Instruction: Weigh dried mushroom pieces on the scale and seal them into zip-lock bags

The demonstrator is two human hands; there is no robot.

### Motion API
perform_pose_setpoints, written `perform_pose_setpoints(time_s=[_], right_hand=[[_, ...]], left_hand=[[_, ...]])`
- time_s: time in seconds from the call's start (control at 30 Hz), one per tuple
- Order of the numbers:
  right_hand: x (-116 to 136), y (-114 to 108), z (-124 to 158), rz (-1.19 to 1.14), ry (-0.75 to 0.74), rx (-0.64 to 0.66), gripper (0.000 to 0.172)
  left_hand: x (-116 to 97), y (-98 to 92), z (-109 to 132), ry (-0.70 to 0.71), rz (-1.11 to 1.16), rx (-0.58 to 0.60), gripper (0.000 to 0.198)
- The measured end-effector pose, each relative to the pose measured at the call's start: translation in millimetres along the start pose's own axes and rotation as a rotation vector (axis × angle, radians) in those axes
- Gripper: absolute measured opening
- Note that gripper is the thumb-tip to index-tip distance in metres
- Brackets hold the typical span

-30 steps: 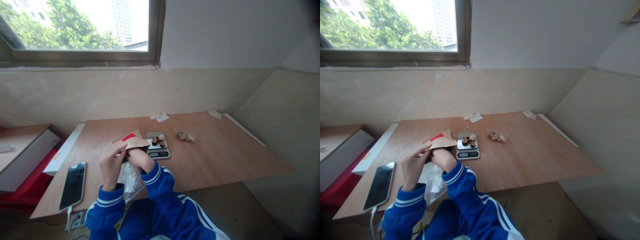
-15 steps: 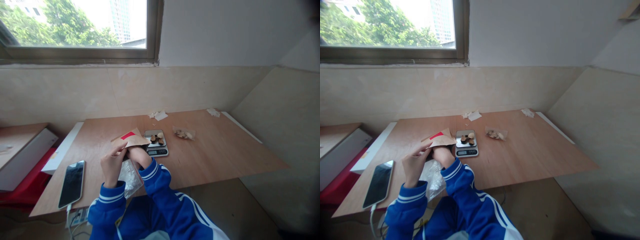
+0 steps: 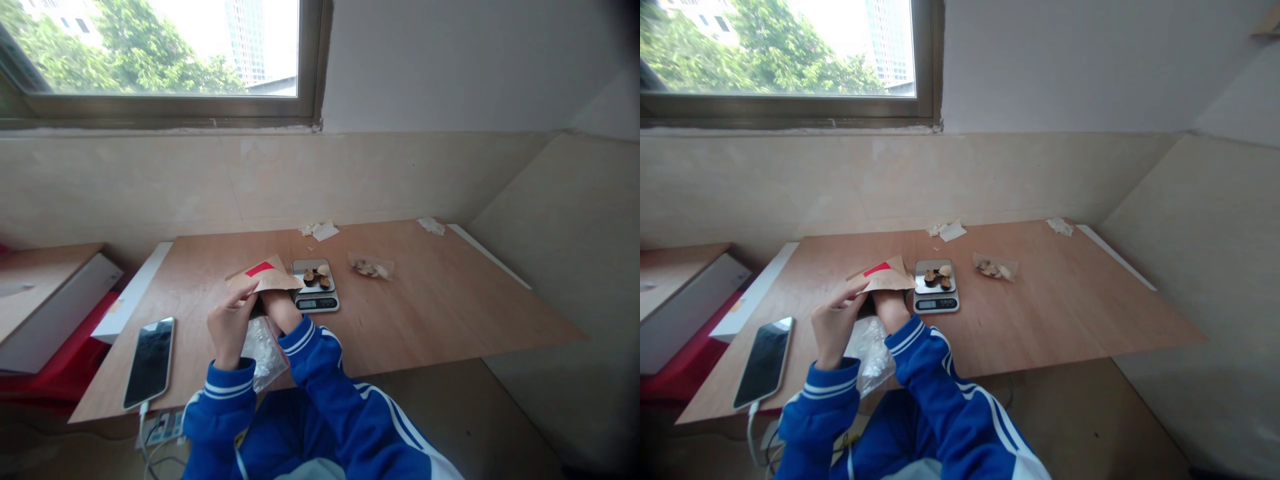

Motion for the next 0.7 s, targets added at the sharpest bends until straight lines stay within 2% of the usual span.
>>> perform_pose_setpoints(time_s=[0.13,0.3,0.53,0.7], right_hand=[[3.7,-12.4,18.1,0.025,0.0,-0.03,0.038],[10.4,-20.8,34.4,0.025,-0.067,0.025,0.043],[27.1,-44.7,47.8,-0.083,-0.092,0.024,0.056],[30.4,-57.0,60.4,-0.116,-0.024,0.03,0.054]], left_hand=[[-1.3,-0.9,0.4,-0.001,-0.002,0.005,0.028],[-4.6,-2.1,1.2,0.007,0.016,0.008,0.027],[-6.4,-1.5,1.8,0.032,0.012,0.005,0.023],[-5.4,0.2,1.3,0.011,0.009,0.013,0.023]])
Point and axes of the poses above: each hand's wrist, its own z-axis away from the middle knuckle, its own y-axis out of the palm, x = y × z, the point moved 7 cm from there along -z, towards the middle knuckle, and after that the axes turned 5 degrees about -y, right-handed, at the moved point
